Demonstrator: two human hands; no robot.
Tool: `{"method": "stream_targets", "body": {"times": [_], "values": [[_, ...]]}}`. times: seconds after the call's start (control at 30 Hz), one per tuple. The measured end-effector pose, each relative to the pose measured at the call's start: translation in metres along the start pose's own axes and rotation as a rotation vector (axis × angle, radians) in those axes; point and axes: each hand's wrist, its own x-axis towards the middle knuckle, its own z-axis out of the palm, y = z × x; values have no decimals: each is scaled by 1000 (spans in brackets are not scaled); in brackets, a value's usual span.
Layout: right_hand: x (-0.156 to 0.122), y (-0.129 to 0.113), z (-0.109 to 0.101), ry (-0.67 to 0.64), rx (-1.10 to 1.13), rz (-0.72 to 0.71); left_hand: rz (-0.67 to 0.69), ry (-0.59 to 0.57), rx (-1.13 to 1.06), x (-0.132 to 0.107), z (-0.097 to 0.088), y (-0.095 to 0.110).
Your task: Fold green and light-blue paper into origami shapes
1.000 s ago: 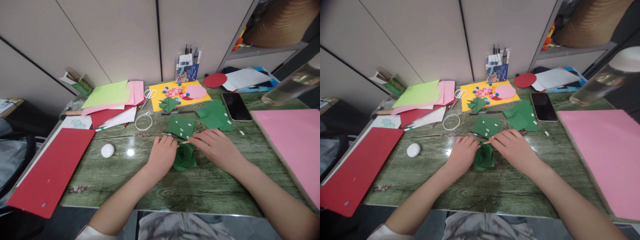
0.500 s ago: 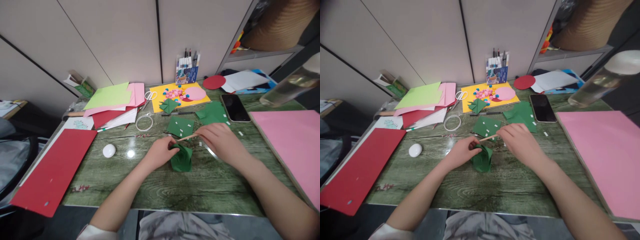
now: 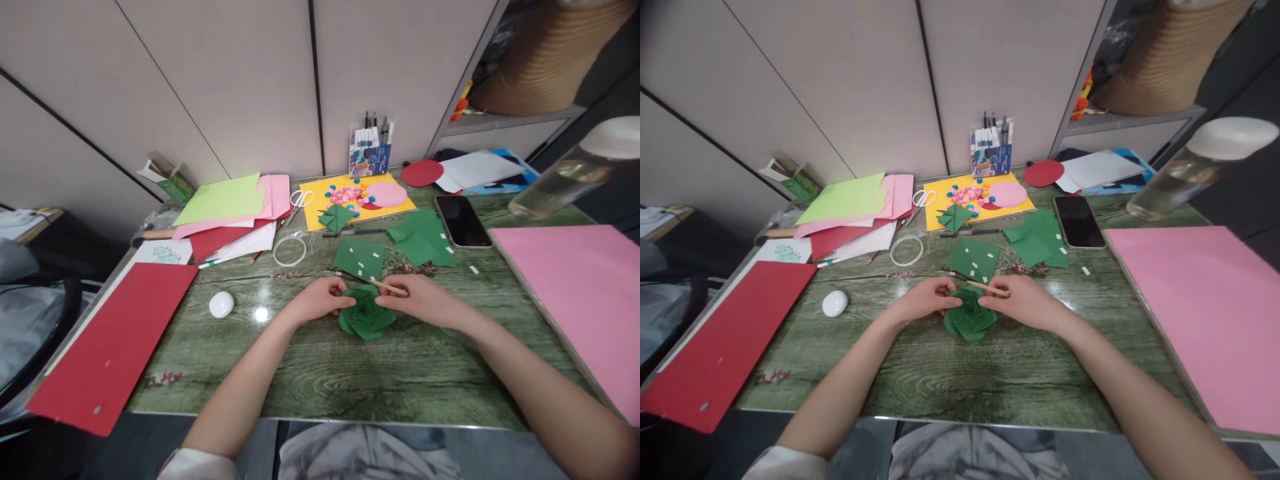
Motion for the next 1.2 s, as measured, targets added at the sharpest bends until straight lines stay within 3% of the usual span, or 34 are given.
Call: {"method": "stream_targets", "body": {"times": [0.13,0.23,0.37,0.53,0.63,0.8,0.97,1.2], "values": [[3,3,4,8,62,-12,33,17,-13,-1,2,3],[5,4,4,39,129,-26,99,108,-31,-2,5,9],[4,3,0,183,232,-19,139,241,-374,-6,7,16],[2,-1,0,493,567,54,87,56,-665,-11,13,18],[1,-8,4,576,863,130,167,-13,-801,-14,25,20],[0,-16,14,432,1094,110,231,-21,-947,-14,40,22],[-1,-12,15,197,1190,60,142,21,-987,-7,28,16],[-5,-11,5,48,1110,78,-20,12,-945,-5,16,15]]}}
